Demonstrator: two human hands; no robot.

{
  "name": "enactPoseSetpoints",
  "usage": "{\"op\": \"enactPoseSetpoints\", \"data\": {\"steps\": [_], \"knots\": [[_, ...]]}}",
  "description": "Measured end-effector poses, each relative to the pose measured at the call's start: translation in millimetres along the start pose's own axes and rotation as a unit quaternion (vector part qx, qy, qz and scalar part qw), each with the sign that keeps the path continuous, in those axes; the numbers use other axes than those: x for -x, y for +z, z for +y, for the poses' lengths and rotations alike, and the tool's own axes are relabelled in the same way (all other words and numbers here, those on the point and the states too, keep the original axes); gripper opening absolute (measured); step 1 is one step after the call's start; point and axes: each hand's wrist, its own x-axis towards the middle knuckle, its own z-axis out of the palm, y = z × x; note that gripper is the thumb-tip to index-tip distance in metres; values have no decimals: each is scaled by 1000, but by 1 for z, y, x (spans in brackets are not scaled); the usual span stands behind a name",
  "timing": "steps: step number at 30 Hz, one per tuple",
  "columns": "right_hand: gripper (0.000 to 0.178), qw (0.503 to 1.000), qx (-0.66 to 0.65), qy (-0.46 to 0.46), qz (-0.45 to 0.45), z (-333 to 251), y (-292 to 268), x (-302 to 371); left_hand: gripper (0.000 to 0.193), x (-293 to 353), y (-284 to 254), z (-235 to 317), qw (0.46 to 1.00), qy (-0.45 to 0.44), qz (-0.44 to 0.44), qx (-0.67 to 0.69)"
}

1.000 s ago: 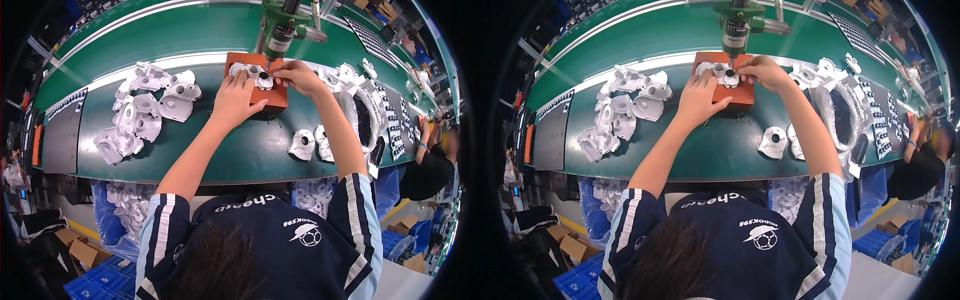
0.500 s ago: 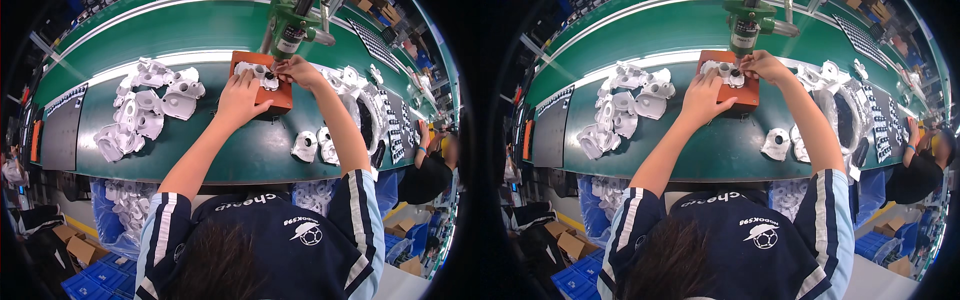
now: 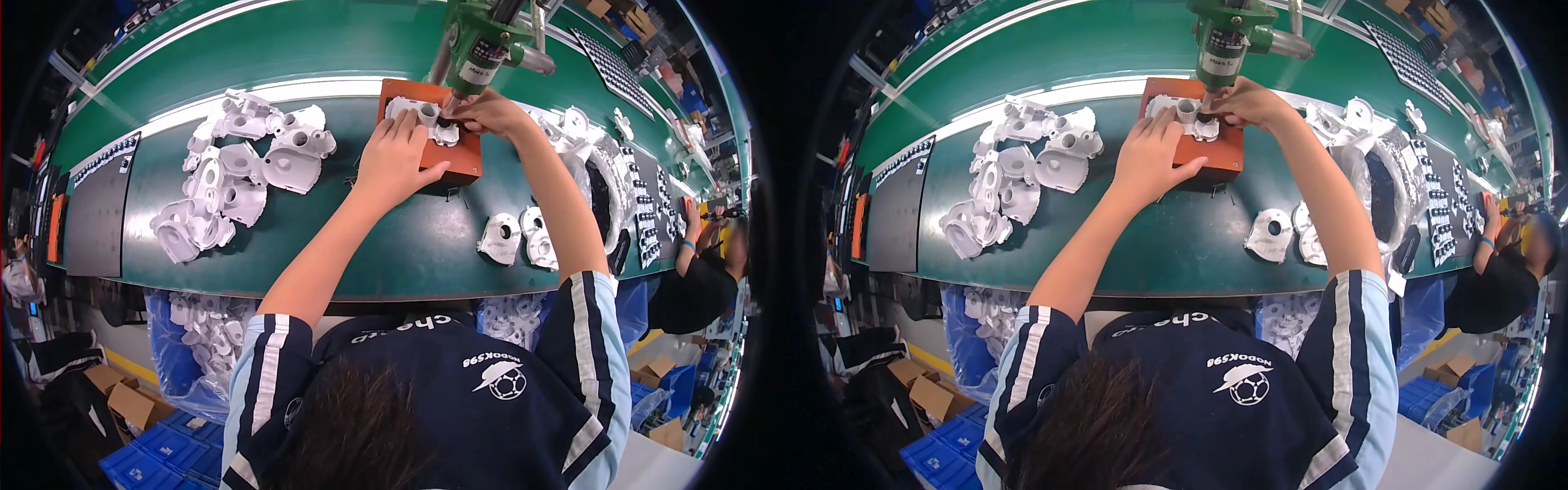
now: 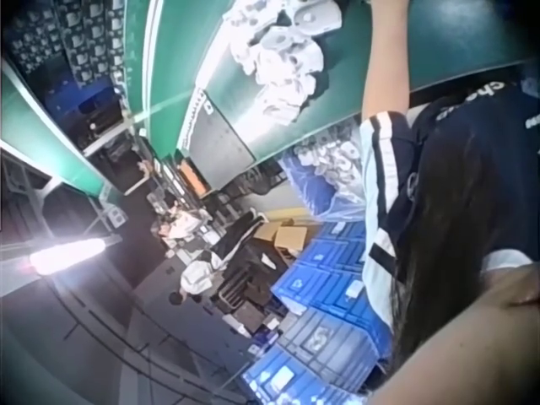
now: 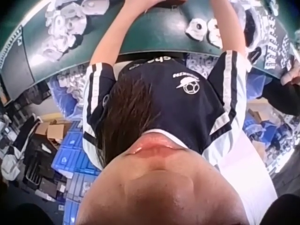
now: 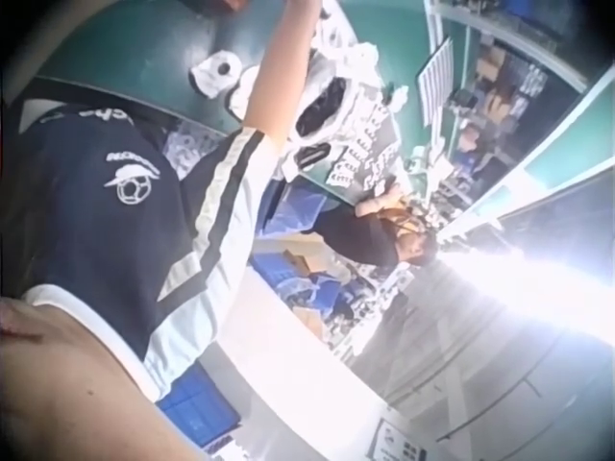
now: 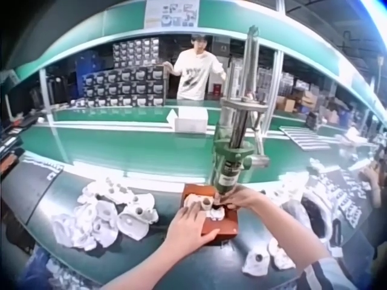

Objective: Assembling white plastic components onto bases using a manual press tool on a factory assembly line.

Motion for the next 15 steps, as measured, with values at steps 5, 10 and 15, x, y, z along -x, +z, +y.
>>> {"op": "enactPoseSetpoints", "data": {"steps": [5, 10, 15], "knots": [[13, 988, 155, 17, 25, -5, -1, 1, 51, -1, -1, 4, 1000, -5, -7, 5], [16, 995, 90, 39, -5, 4, -27, 10, 49, -2, -1, 0, 1000, 3, -5, 2], [20, 957, -131, -123, 226, -23, -86, 1, 46, 0, -8, -5, 1000, 1, 1, -4]]}}
